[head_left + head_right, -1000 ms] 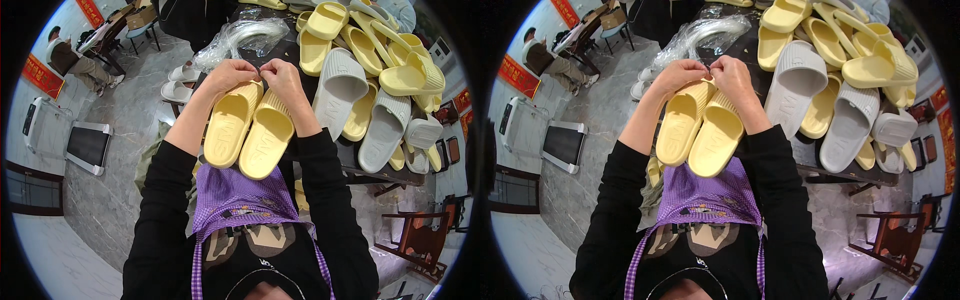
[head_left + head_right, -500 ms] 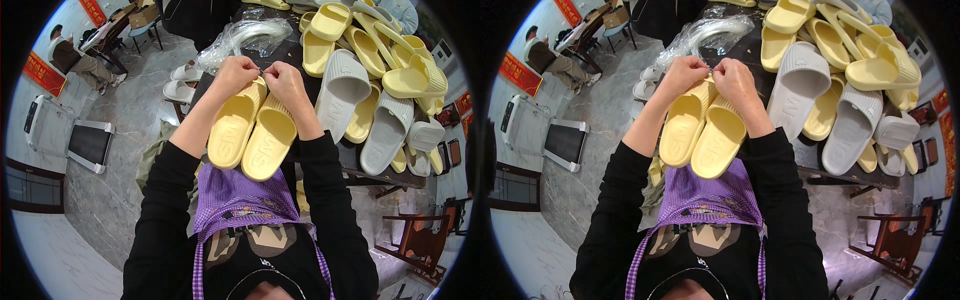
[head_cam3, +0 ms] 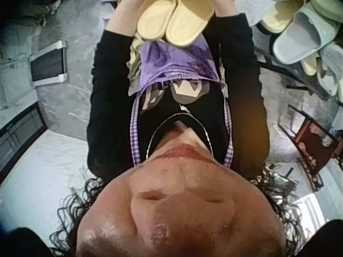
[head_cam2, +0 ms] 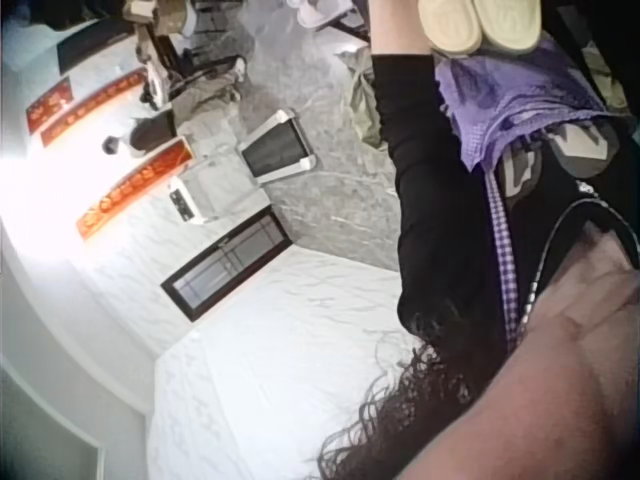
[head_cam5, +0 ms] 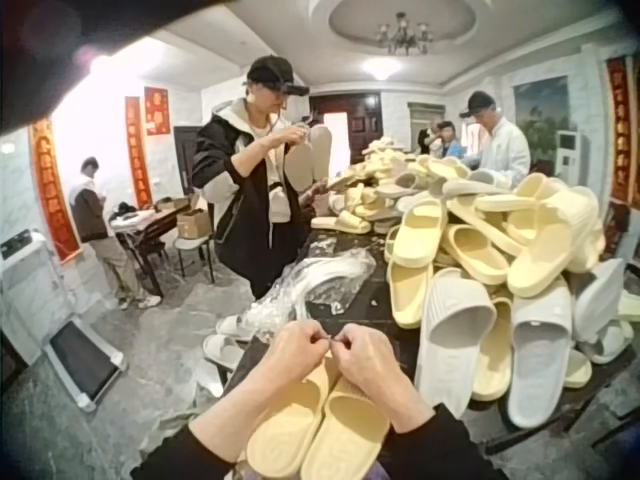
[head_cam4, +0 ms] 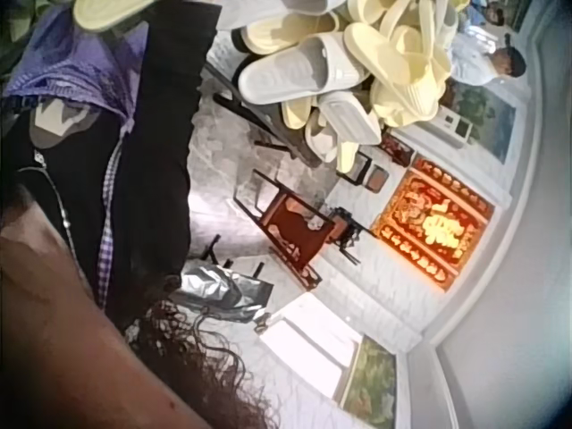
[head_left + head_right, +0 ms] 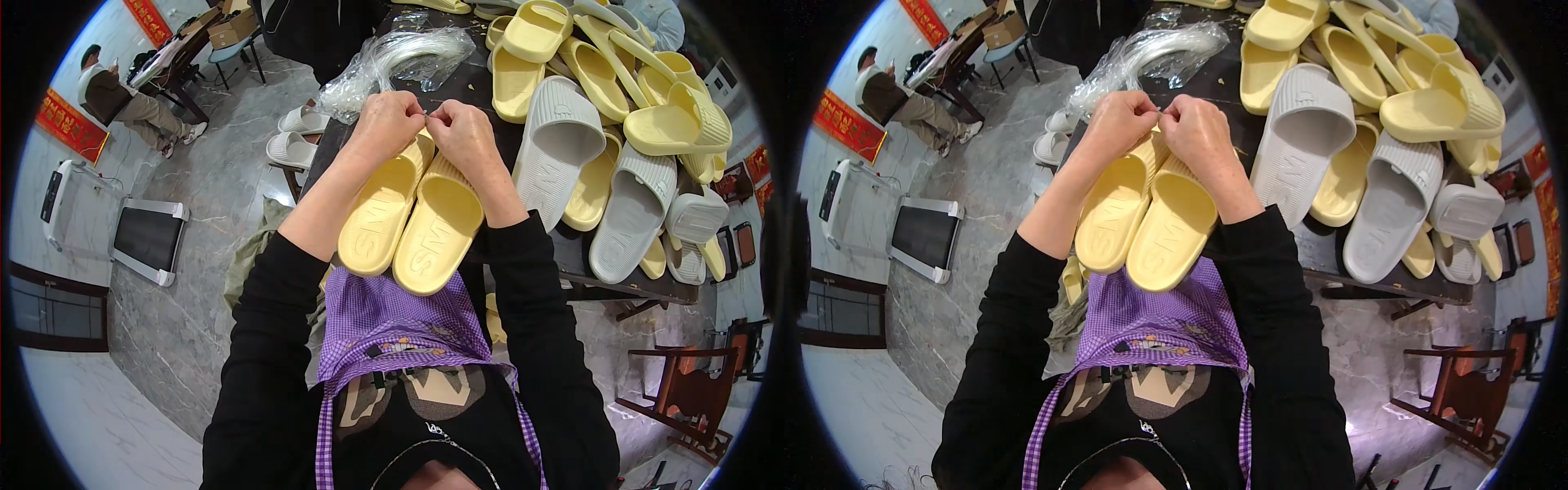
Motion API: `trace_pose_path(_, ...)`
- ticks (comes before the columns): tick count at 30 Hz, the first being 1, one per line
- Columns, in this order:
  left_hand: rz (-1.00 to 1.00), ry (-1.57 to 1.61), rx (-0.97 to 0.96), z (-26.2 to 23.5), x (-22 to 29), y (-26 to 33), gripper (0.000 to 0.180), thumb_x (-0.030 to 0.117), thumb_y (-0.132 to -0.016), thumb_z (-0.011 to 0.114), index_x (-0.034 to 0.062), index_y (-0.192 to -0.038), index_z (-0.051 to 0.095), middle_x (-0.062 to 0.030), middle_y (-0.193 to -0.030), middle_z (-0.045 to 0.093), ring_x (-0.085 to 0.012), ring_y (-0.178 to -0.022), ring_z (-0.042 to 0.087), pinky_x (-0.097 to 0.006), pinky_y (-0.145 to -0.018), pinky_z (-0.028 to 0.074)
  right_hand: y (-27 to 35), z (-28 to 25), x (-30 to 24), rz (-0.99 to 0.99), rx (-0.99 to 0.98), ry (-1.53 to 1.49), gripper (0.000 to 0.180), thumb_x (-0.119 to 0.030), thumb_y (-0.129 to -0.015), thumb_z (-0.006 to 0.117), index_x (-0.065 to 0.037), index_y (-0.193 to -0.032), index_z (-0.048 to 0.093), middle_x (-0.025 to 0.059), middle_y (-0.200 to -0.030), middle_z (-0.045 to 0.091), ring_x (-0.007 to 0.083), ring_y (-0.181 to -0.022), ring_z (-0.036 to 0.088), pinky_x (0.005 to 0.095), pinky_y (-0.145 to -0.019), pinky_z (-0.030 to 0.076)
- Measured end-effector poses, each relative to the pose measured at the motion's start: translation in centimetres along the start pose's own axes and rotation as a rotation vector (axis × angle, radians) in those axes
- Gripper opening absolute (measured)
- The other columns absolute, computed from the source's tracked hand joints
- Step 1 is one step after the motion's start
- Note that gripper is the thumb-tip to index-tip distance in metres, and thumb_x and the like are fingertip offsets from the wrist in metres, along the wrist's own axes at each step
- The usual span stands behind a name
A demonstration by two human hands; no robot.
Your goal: The person pairs slippers and fastens them together by hand using plastic tag fasteners, retrieving slippers from a bag and from a table.
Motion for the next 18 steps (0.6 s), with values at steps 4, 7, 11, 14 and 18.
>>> trace_pose_path(4,0.079,-0.027,0.046,0.0,0.3,0.1,0.014,0.013,-0.068,0.062,0.0011,-0.074,0.064,-0.0114,-0.06,0.061,-0.0176,-0.056,0.06,-0.03,-0.055,0.047,0.0,-0.1,0.0,-0.013,0.024,0.011,0.017,-0.015,-0.072,0.06,0.001,-0.076,0.062,0.0168,-0.071,0.062,0.03,-0.066,0.061,0.0346,-0.061,0.047)
trace_pose_path(7,0.035,0.047,0.003,0.1,0.3,0.1,0.013,0.012,-0.07,0.062,0.0009,-0.075,0.063,-0.009,-0.059,0.06,-0.0142,-0.055,0.059,-0.028,-0.053,0.046,0.0,-0.3,0.1,-0.018,0.045,0.013,0.016,-0.015,-0.072,0.059,0.001,-0.076,0.062,0.0164,-0.069,0.062,0.0301,-0.066,0.061,0.035,-0.061,0.047)
trace_pose_path(11,-0.145,0.316,-0.144,1.0,-0.5,0.4,0.01,0.01,-0.075,0.06,0.0008,-0.078,0.062,-0.0041,-0.06,0.059,-0.0084,-0.055,0.056,-0.022,-0.049,0.043,0.1,-0.6,0.0,-0.026,0.069,0.005,0.016,-0.014,-0.071,0.058,0.001,-0.075,0.062,0.0164,-0.068,0.061,0.0301,-0.065,0.061,0.035,-0.061,0.047)
trace_pose_path(14,-0.238,0.554,-0.228,1.5,-1.2,0.6,0.009,0.009,-0.078,0.058,0.0007,-0.08,0.061,-0.0015,-0.062,0.058,-0.0052,-0.056,0.055,-0.019,-0.047,0.041,0.0,-0.6,-0.2,-0.011,0.06,-0.019,0.016,-0.016,-0.071,0.056,-0.001,-0.072,0.061,0.0169,-0.069,0.061,0.0328,-0.068,0.06,0.039,-0.064,0.047)
trace_pose_path(18,-0.297,0.68,-0.285,1.8,-1.0,0.6,0.009,0.008,-0.08,0.057,0.0004,-0.082,0.061,-0.0015,-0.066,0.059,-0.0052,-0.056,0.055,-0.017,-0.045,0.04,0.0,-0.6,0.0,-0.011,0.061,-0.031,0.016,-0.017,-0.071,0.055,-0.002,-0.07,0.061,0.0169,-0.069,0.061,0.0339,-0.069,0.059,0.0407,-0.065,0.047)
Point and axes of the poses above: each hand's wrist, its own y-axis away from the middle knuckle, its own z-axis out of the palm, x = y × z, the point moved 7 cm from there along -y, towards the middle knuckle
